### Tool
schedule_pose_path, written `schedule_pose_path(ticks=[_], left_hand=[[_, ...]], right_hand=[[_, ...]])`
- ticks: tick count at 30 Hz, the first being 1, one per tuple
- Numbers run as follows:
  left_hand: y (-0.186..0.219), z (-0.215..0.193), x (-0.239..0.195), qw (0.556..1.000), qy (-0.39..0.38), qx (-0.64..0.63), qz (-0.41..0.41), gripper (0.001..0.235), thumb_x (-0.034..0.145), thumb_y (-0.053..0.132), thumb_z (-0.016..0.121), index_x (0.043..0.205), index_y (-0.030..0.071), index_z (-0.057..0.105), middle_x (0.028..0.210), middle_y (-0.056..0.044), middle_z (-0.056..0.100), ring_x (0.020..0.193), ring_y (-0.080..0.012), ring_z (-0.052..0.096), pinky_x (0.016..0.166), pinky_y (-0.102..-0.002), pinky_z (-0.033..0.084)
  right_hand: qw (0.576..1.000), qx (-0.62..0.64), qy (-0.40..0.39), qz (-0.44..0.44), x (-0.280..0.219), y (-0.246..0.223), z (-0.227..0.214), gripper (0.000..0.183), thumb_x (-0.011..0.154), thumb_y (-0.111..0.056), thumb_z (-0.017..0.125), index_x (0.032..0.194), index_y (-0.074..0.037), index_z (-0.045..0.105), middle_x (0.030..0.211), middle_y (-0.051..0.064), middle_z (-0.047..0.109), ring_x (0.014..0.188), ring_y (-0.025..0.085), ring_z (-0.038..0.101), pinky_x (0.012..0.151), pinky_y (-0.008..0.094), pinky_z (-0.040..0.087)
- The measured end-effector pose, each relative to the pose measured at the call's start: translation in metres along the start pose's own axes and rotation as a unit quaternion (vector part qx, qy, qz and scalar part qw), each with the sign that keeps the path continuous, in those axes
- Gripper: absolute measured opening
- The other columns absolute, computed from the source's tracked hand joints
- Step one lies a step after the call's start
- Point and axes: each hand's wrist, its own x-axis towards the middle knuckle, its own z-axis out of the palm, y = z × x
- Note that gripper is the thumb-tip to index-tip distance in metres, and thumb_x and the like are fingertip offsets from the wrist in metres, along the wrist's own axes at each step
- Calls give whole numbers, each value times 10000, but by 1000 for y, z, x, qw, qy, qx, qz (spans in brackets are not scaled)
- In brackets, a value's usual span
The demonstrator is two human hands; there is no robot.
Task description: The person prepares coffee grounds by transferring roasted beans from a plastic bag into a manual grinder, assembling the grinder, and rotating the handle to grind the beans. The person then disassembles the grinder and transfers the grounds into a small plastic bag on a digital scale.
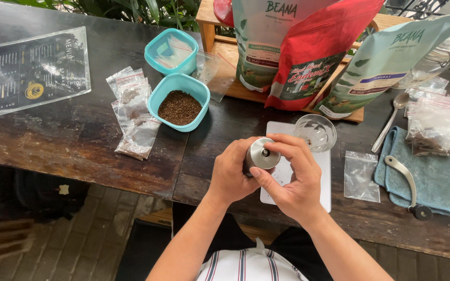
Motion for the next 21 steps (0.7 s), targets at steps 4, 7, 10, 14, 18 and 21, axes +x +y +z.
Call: schedule_pose_path(ticks=[4, 7, 10, 14, 18, 21], left_hand=[[-3, 0, -2, 1000, -1, -1, 0, 557, 747, 291, 911, 1229, 141, 676, 905, 6, 713, 813, -224, 713, 702, -367, 639], [-5, 0, -3, 1000, -5, -7, 0, 569, 737, 279, 919, 1228, 131, 673, 891, -4, 712, 806, -229, 713, 702, -370, 642], [-3, 0, -3, 1000, 0, -1, -2, 562, 744, 286, 917, 1225, 129, 671, 883, -5, 707, 802, -228, 713, 695, -369, 641], [-3, 0, -2, 1000, -3, -4, -1, 566, 745, 286, 912, 1234, 130, 674, 886, -4, 707, 802, -230, 712, 697, -374, 641], [-2, -1, -1, 1000, -4, -6, -2, 571, 739, 284, 915, 1233, 131, 673, 874, -8, 705, 794, -236, 714, 694, -382, 642], [-4, 0, -4, 1000, -4, -3, -2, 568, 743, 294, 916, 1231, 130, 676, 882, -7, 708, 802, -232, 716, 695, -379, 642]], right_hand=[[1000, -1, -3, -1, 3, -1, 0, 464, 807, -41, 905, 1211, 63, 701, 1241, 209, 677, 1093, 283, 715, 973, 383, 587], [1000, -2, -4, 3, 4, -1, 0, 482, 816, -53, 901, 1235, 68, 696, 1242, 211, 676, 1093, 288, 717, 971, 387, 588], [1000, -13, -6, 0, 4, -1, 0, 490, 813, -71, 908, 1237, 66, 703, 1243, 205, 680, 1092, 284, 718, 961, 382, 591], [1000, -4, -5, 5, 3, 0, -1, 491, 806, -55, 908, 1236, 70, 706, 1236, 209, 681, 1080, 282, 723, 957, 377, 592], [1000, 4, -2, 8, 3, 0, 0, 496, 807, -53, 906, 1242, 74, 703, 1238, 213, 680, 1083, 283, 725, 958, 380, 593], [1000, -2, -2, 7, 2, 0, 0, 496, 813, -60, 903, 1246, 72, 700, 1242, 211, 677, 1085, 282, 724, 958, 378, 593]])
